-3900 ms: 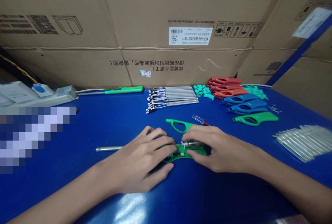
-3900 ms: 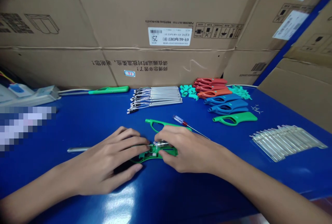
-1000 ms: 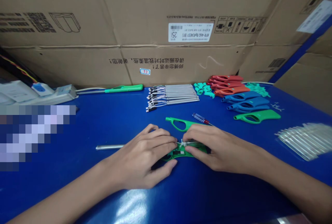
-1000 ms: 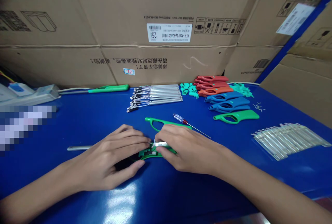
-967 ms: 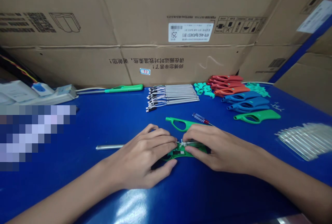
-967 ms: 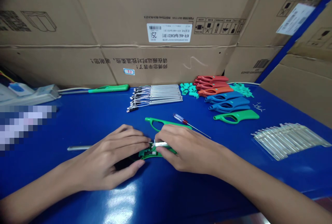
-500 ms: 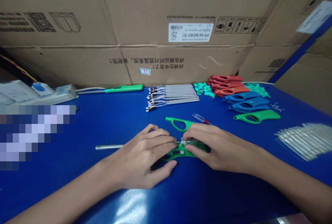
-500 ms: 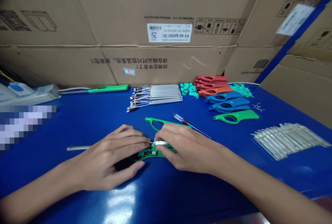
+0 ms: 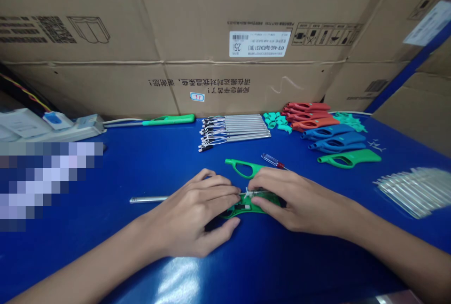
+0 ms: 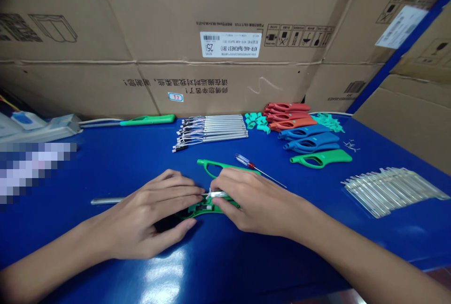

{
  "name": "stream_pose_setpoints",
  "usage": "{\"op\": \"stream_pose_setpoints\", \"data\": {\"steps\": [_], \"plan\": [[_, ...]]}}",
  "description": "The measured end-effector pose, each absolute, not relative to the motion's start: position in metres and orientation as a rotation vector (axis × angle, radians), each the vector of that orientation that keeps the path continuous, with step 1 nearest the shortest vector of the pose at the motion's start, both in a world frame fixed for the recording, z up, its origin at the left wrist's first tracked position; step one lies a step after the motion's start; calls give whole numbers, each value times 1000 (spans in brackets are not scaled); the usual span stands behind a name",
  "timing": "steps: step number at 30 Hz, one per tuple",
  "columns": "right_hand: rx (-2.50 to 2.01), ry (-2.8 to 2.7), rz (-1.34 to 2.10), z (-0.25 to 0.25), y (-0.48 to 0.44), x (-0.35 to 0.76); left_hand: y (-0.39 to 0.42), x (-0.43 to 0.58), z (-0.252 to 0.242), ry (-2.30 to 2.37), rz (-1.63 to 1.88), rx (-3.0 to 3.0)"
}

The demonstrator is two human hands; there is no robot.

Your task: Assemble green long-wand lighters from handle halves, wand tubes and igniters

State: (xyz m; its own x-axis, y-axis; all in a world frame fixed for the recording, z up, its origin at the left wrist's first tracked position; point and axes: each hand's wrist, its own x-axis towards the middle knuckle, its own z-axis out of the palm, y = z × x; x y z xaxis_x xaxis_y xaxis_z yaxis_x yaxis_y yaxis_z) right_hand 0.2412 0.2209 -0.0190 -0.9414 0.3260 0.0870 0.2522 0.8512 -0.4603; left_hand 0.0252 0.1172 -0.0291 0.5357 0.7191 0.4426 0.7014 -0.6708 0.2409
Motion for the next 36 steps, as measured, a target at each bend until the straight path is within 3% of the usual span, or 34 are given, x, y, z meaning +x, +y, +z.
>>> {"op": "stream_pose_setpoints", "data": {"steps": [36], "plan": [[-356, -2825, 673, -23, 220, 240, 116, 26, -31, 1223, 844, 2680]]}}
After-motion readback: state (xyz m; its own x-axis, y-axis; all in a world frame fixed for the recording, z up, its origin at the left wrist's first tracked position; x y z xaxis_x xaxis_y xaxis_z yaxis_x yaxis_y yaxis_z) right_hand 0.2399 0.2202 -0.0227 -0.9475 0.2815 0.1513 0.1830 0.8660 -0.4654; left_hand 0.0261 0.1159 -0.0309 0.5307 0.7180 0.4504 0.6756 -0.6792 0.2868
